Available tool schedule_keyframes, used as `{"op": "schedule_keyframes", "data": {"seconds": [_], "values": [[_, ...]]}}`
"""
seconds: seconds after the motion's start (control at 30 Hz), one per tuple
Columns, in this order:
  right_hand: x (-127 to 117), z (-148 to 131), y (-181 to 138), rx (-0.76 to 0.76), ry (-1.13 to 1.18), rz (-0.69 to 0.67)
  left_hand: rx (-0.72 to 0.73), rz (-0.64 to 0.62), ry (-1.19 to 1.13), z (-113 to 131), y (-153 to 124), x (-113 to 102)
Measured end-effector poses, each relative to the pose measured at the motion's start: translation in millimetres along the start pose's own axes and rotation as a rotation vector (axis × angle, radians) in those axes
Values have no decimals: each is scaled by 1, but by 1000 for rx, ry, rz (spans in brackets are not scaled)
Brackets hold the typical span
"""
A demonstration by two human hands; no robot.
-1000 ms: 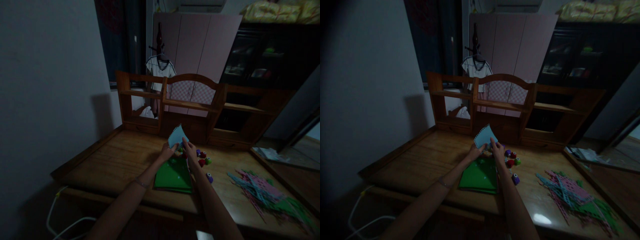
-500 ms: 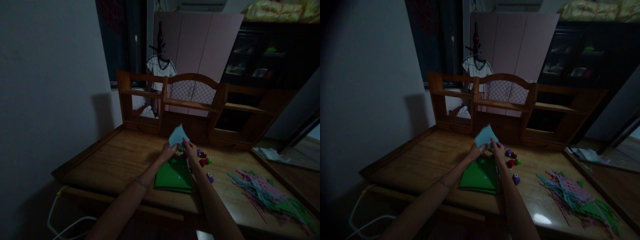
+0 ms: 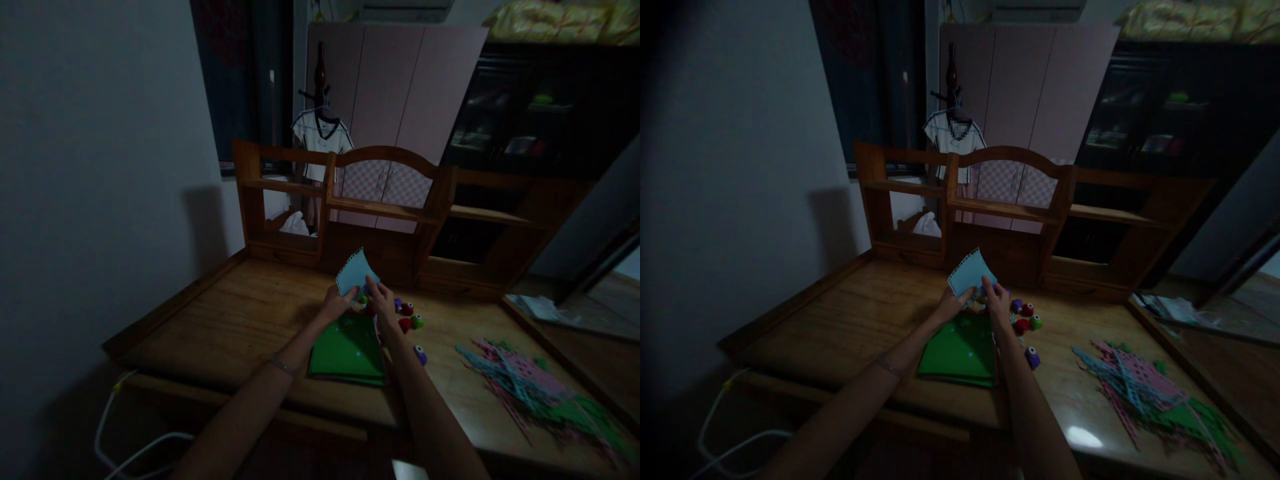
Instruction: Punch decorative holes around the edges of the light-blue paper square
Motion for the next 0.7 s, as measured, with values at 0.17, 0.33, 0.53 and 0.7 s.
{"op": "schedule_keyframes", "data": {"seconds": [0.17,0.33,0.53,0.7], "values": [[0,2,0,12,18,29,-18,-2,-49,0,-1,1],[-5,8,-1,54,8,105,-37,-14,-61,2,-5,0],[-6,2,0,11,75,120,-17,-23,-37,5,-6,-1],[-5,3,0,24,92,125,-34,-12,-34,3,-5,0]]}}
Point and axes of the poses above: each hand's wrist, its own y-axis towards the middle knuckle, its own x-axis out of the palm, z = x × y, the point moved 7 cm from there along y, towards the middle knuckle, and after that the axes turned 12 degrees about -x, right-handed, at the moved point
